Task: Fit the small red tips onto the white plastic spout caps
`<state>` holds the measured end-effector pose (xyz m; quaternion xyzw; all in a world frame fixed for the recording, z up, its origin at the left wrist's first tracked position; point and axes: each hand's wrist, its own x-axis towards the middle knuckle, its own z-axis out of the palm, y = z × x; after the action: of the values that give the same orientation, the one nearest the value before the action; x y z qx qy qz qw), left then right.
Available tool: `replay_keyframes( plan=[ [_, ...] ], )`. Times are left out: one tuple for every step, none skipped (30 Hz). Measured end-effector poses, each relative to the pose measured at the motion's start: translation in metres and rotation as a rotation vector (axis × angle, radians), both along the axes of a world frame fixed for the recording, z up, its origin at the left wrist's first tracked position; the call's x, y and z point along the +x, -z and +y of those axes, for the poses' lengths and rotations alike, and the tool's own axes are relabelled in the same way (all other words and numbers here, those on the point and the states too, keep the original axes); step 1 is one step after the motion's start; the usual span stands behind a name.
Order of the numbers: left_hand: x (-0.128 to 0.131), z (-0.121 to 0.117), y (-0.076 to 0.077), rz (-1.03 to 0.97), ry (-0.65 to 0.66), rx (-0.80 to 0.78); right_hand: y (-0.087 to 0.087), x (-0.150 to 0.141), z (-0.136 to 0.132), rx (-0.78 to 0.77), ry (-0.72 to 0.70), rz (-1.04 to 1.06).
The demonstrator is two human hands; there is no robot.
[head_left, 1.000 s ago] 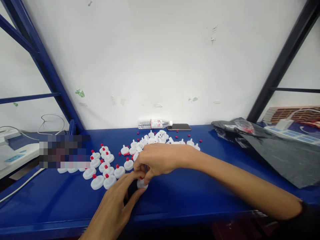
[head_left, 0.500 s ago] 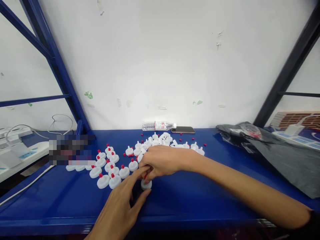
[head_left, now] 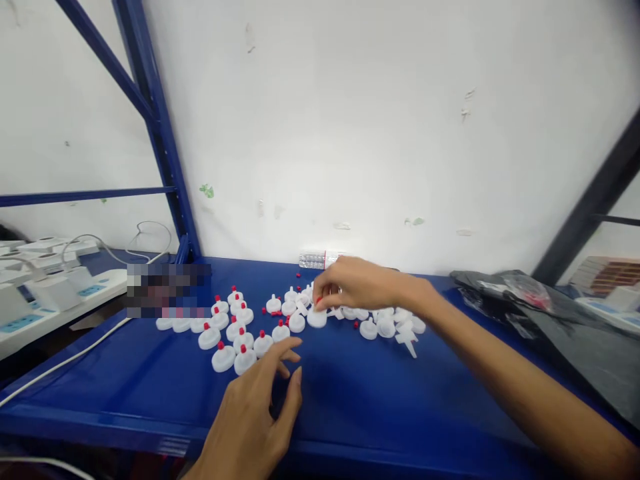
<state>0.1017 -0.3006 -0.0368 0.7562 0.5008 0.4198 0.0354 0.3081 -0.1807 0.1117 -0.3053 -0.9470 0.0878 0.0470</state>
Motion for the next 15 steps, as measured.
replay_keyframes(
  plan=[
    [0.000, 0.000, -0.001, 0.030, 0.025, 0.017, -0.003, -0.003, 0.009, 0.022, 0.021, 0.048],
    [0.000, 0.000, -0.002, 0.056, 0.046, 0.036, -0.004, -0.009, 0.020, 0.055, 0.038, 0.089],
    [0.001, 0.000, -0.002, 0.076, 0.061, 0.057, -0.004, -0.018, 0.031, 0.093, 0.051, 0.115],
    [0.001, 0.000, -0.003, 0.090, 0.070, 0.075, -0.003, -0.029, 0.043, 0.121, 0.067, 0.123],
    [0.001, 0.000, -0.003, 0.100, 0.076, 0.092, -0.001, -0.042, 0.055, 0.135, 0.088, 0.119],
    [0.001, 0.000, -0.003, 0.107, 0.079, 0.108, 0.002, -0.055, 0.066, 0.155, 0.115, 0.105],
    [0.001, 0.000, -0.003, 0.113, 0.083, 0.122, 0.006, -0.068, 0.076, 0.161, 0.130, 0.095],
    [0.000, 0.000, -0.003, 0.118, 0.087, 0.135, 0.010, -0.081, 0.085, 0.158, 0.141, 0.082],
    [0.000, 0.000, -0.003, 0.121, 0.091, 0.142, 0.014, -0.093, 0.093, 0.152, 0.151, 0.065],
    [0.000, 0.000, -0.004, 0.124, 0.093, 0.144, 0.019, -0.103, 0.099, 0.143, 0.156, 0.047],
    [0.000, 0.000, -0.004, 0.127, 0.096, 0.145, 0.024, -0.111, 0.104, 0.135, 0.160, 0.029],
    [0.000, 0.000, -0.005, 0.131, 0.099, 0.143, 0.030, -0.118, 0.107, 0.127, 0.161, 0.010],
    [0.000, 0.000, -0.005, 0.135, 0.103, 0.139, 0.035, -0.124, 0.109, 0.119, 0.160, -0.009],
    [0.001, 0.000, -0.006, 0.140, 0.105, 0.134, 0.040, -0.128, 0.111, 0.112, 0.158, -0.028],
    [0.001, 0.000, -0.007, 0.146, 0.105, 0.127, 0.045, -0.131, 0.111, 0.105, 0.157, -0.045]
  ],
)
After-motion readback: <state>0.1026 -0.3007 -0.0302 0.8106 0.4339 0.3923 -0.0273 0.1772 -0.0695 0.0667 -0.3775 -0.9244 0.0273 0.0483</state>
